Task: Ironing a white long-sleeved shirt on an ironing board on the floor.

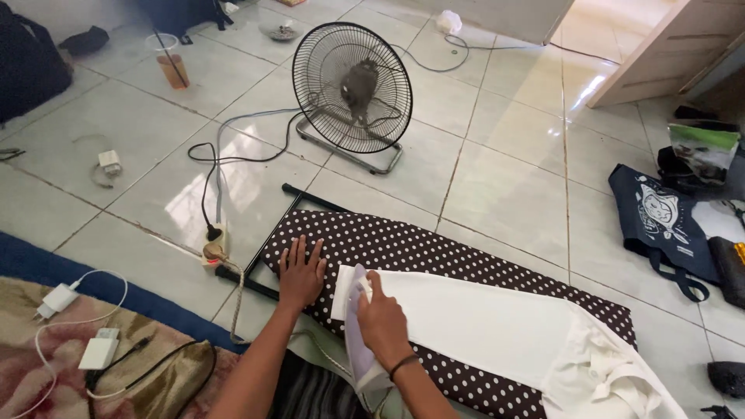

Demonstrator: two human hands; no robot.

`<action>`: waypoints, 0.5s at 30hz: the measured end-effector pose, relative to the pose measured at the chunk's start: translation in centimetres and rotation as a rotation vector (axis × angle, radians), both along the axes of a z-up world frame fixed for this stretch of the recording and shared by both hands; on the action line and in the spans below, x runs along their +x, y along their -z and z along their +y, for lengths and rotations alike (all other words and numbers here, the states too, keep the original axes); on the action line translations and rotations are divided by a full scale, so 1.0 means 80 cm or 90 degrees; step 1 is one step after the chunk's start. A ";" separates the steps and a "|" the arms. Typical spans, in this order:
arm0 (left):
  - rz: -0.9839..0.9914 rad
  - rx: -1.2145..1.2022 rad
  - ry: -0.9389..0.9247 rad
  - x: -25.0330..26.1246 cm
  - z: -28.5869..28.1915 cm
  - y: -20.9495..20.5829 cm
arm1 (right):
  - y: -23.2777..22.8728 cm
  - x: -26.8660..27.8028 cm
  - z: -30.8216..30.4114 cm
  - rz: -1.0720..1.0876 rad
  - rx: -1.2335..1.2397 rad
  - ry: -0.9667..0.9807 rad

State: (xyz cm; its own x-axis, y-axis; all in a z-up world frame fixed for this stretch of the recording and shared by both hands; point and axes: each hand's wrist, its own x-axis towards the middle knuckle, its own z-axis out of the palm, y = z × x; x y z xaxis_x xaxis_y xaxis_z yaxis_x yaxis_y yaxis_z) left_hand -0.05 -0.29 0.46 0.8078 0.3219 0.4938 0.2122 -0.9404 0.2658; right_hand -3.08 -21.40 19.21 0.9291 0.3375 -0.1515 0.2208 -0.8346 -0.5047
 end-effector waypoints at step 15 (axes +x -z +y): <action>-0.016 0.001 -0.005 0.000 -0.001 0.004 | 0.014 0.062 0.039 0.016 0.116 0.038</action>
State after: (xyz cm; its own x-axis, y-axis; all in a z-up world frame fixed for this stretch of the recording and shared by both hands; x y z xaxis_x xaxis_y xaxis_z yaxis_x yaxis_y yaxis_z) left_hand -0.03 -0.35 0.14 0.7929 0.3266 0.5145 0.2124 -0.9394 0.2690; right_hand 1.90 -18.29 18.09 0.9449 0.3063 -0.1157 0.1597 -0.7397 -0.6537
